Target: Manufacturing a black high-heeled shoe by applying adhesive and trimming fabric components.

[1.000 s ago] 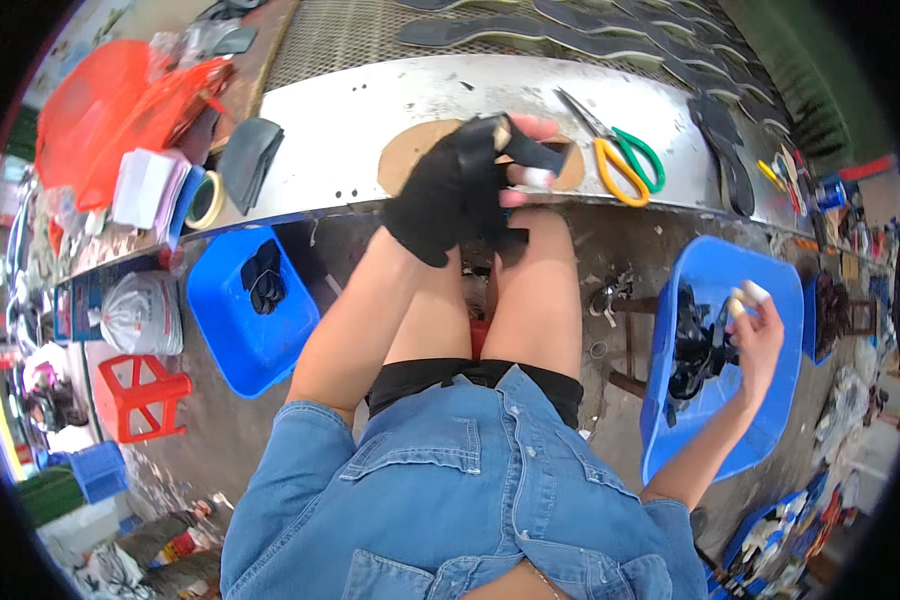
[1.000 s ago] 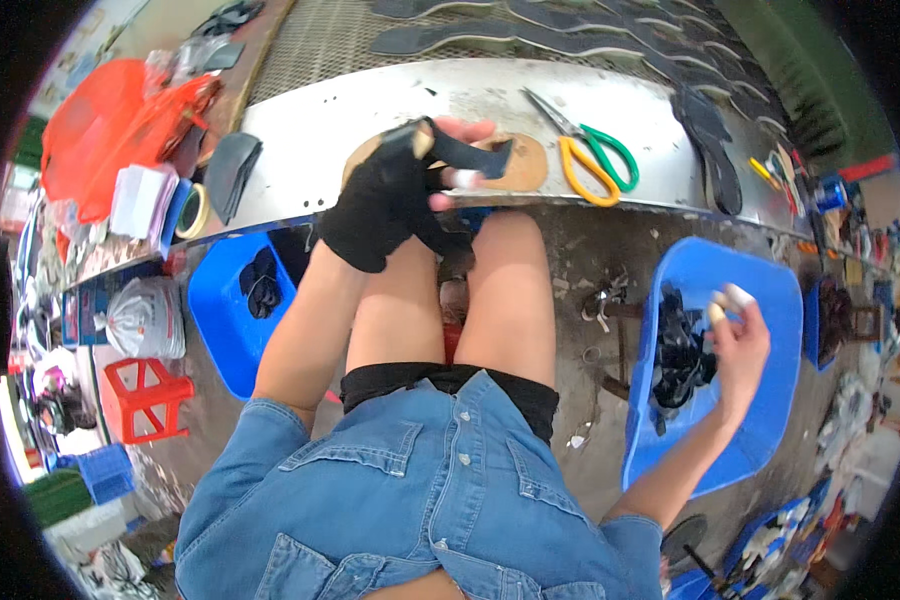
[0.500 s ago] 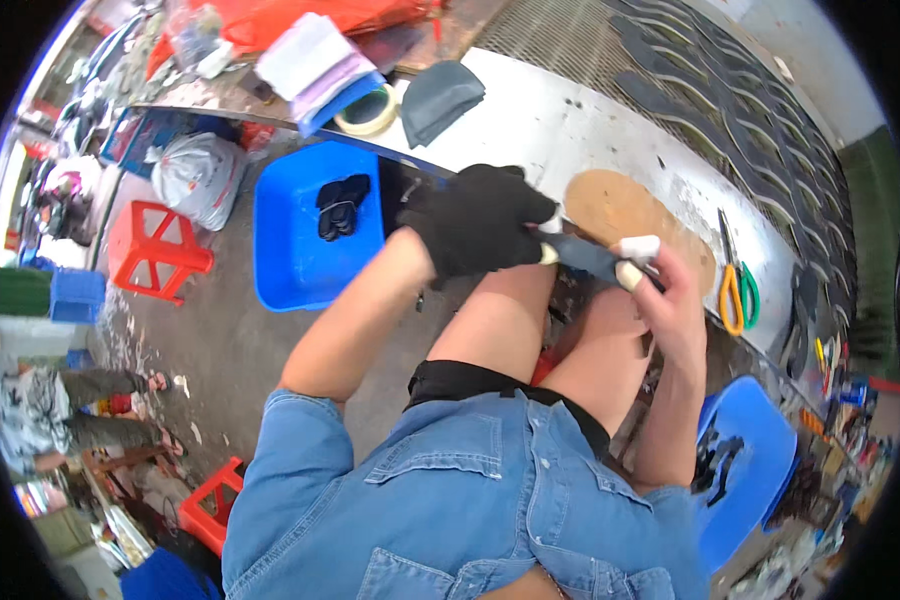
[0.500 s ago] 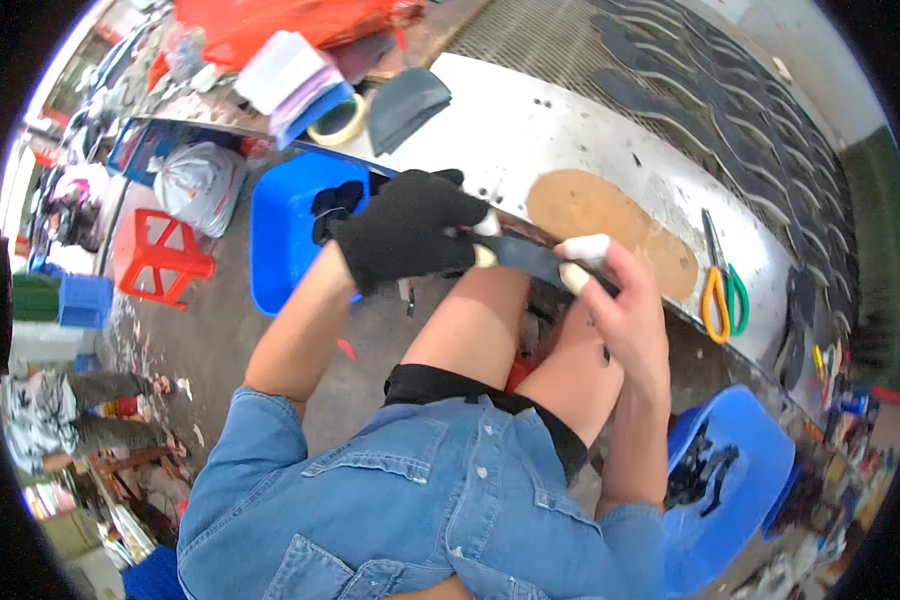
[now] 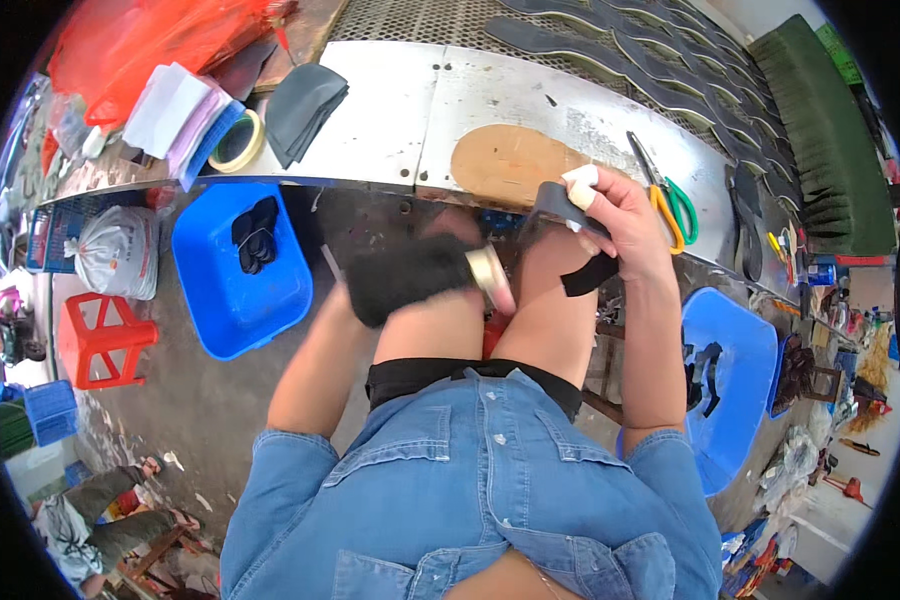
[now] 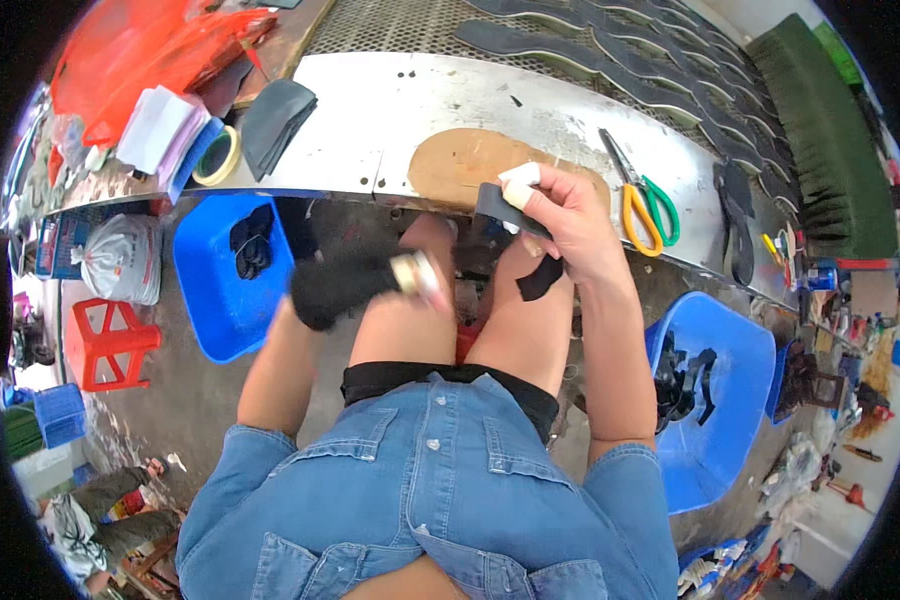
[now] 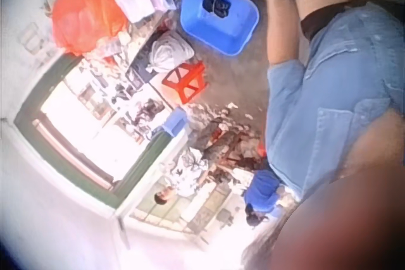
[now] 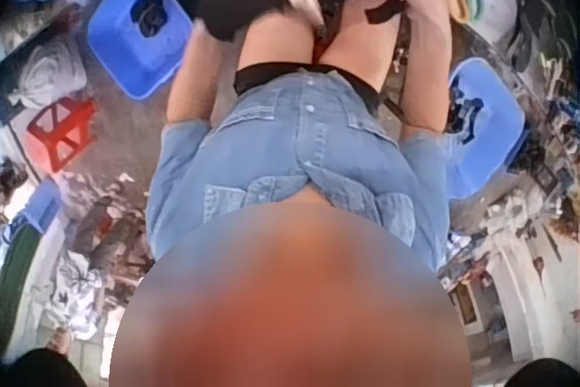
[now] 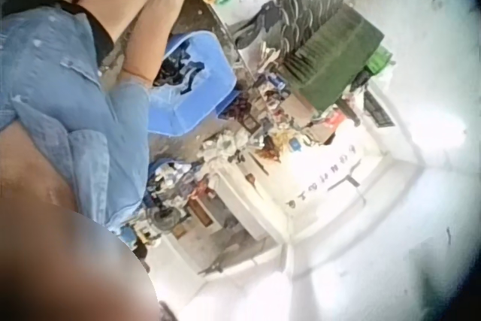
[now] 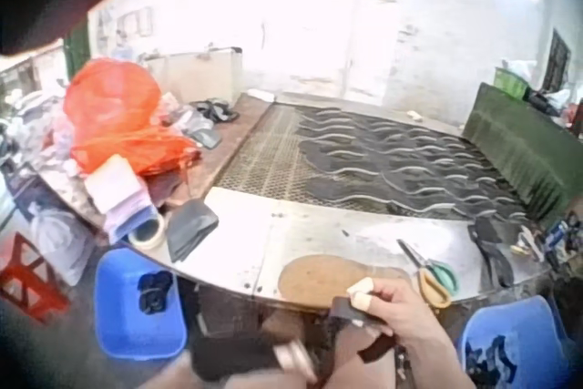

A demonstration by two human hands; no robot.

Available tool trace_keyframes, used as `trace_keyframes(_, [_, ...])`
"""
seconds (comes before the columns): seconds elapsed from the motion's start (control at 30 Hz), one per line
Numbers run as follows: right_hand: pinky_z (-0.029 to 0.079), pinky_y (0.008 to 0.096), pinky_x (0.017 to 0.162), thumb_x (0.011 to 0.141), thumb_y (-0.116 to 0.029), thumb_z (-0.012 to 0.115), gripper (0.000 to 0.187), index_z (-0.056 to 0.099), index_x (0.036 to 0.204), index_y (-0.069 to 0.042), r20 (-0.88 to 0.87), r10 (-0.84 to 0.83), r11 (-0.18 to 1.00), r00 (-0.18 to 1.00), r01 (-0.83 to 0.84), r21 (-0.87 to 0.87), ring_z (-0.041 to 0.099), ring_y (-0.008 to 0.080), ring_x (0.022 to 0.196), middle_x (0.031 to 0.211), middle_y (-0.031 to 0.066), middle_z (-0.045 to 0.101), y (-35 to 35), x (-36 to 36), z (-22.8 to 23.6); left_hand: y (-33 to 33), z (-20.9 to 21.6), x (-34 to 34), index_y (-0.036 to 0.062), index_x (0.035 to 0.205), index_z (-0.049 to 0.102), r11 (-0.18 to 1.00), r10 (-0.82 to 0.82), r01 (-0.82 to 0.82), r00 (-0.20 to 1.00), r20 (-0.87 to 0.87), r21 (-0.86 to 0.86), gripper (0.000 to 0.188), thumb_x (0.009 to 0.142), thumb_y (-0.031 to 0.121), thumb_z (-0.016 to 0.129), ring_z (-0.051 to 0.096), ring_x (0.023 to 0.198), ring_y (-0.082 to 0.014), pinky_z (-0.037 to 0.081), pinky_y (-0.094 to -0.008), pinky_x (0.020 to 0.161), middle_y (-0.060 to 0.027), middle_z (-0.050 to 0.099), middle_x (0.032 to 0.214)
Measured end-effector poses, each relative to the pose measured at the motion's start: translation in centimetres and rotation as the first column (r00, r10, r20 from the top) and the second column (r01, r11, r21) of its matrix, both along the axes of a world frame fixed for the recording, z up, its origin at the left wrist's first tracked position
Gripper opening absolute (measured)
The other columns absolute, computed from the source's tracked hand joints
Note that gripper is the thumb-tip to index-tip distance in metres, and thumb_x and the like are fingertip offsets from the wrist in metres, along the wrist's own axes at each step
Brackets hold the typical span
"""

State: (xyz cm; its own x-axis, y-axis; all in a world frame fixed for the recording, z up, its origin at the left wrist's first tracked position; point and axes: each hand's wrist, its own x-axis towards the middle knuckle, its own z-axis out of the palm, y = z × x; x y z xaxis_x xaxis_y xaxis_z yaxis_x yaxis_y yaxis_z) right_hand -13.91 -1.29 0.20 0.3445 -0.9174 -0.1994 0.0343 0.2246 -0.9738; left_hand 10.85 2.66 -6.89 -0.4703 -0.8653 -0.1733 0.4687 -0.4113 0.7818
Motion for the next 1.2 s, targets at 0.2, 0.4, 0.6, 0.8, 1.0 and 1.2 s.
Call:
trace_keyframes(0.2, [0.028,0.0154,0.036,0.089,-0.014,0.055,0.019,0.058,0.103,-0.001,0.104,-0.161,0.984,0.981,0.151,0.099,0.036,0.0014,0.037,0.070,0.0052,0.061,1.8,-0.9,1.0,1.4,-0.8,-9.9,0.0023,0.130,0.040,0.991,-0.115,0.134,0.889,-0.443,0.012,0.053,0.091,0.036,0.052,0.051,0.110,-0.0203,0.041,-0.0324,0.096,-0.0084,0.048,0.123])
trace_keyframes(0.4, [0.027,0.0139,0.035,0.090,-0.016,0.056,0.018,0.059,0.100,-0.002,0.141,-0.096,0.993,0.985,0.085,0.081,0.038,0.0014,0.037,0.074,0.0086,0.062,1.1,-2.5,0.5,-3.2,2.4,-10.4,0.0014,0.122,0.050,0.992,0.095,-0.058,0.923,-0.372,0.109,0.046,0.094,0.038,0.046,0.050,0.076,-0.0092,0.043,-0.0224,0.070,-0.0043,0.059,0.093])
trace_keyframes(0.6, [0.048,0.0290,0.058,0.080,-0.018,0.065,0.024,0.060,0.096,-0.002,-0.441,-0.250,0.931,0.862,0.089,-0.354,0.058,0.0153,0.064,0.079,0.0079,0.064,-10.2,-5.3,-3.0,-5.8,4.9,-4.7,-0.0022,0.118,0.053,0.979,0.200,-0.197,0.978,0.058,-0.056,0.042,0.097,0.032,0.041,0.050,0.053,-0.0063,0.039,-0.0163,0.047,-0.0049,0.061,0.074])
trace_keyframes(0.8, [0.041,0.0412,0.091,0.066,-0.022,0.075,0.055,0.054,0.114,-0.005,-0.632,-0.738,0.554,0.237,-0.322,-0.768,0.048,0.0298,0.109,0.112,0.0131,0.055,-25.0,-7.4,-5.1,-7.0,5.5,-3.0,-0.0034,0.123,0.047,0.969,0.243,-0.240,0.969,-0.047,0.048,0.043,0.096,0.029,0.042,0.060,0.078,-0.0150,0.050,-0.0221,0.059,-0.0097,0.062,0.094])
trace_keyframes(1.0, [0.042,0.0407,0.088,0.060,-0.011,0.077,0.063,0.051,0.116,-0.004,-0.754,-0.634,0.674,0.172,-0.353,-0.648,0.048,0.0285,0.108,0.114,0.0101,0.053,-26.4,-5.0,-3.0,-8.1,4.8,-1.2,-0.0047,0.120,0.050,0.923,0.384,-0.385,0.923,-0.020,-0.018,0.044,0.095,0.031,0.045,0.053,0.066,-0.0106,0.041,-0.0197,0.057,-0.0044,0.061,0.085])
trace_keyframes(1.2, [0.044,0.0360,0.086,0.065,-0.010,0.073,0.057,0.051,0.117,-0.001,-0.389,-0.494,0.673,0.777,0.060,-0.737,0.056,0.0241,0.099,0.104,0.0113,0.059,-14.7,-3.4,1.6,-10.5,3.5,-1.8,0.0011,0.127,0.046,0.881,0.470,-0.471,0.882,-0.028,-0.052,0.044,0.095,0.032,0.046,0.054,0.088,-0.0110,0.045,-0.0251,0.074,-0.0041,0.056,0.104])
